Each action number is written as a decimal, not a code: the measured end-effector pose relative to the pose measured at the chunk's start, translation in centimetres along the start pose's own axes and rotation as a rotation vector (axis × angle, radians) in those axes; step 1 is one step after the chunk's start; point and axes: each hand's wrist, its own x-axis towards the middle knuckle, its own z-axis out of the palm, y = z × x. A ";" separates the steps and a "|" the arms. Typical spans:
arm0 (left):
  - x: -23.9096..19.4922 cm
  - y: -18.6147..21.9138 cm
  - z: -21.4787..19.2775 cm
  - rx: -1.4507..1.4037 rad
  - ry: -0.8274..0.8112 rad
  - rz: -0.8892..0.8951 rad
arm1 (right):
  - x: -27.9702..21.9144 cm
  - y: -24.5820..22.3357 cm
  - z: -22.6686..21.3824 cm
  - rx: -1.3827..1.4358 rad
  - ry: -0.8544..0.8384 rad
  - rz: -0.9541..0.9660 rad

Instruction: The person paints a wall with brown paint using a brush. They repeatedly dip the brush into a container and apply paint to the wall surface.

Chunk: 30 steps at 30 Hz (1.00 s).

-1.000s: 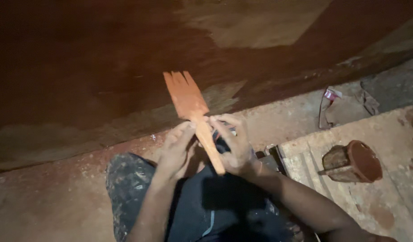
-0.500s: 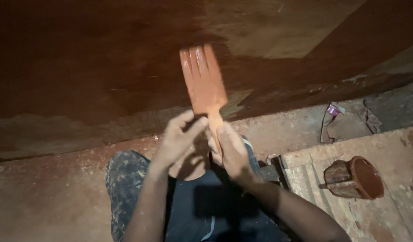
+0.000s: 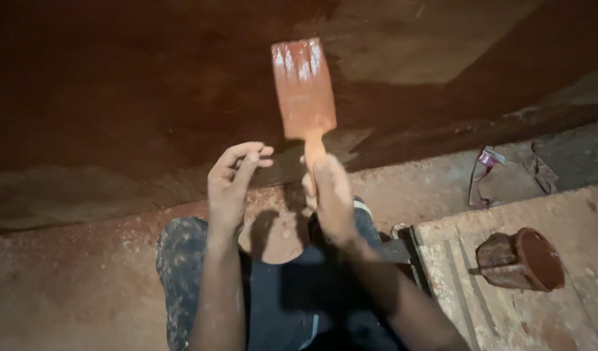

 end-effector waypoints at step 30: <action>0.4 -2.9 -1.9 -0.123 0.213 0.059 | 0.5 -11.5 0.9 -0.003 -0.057 -0.221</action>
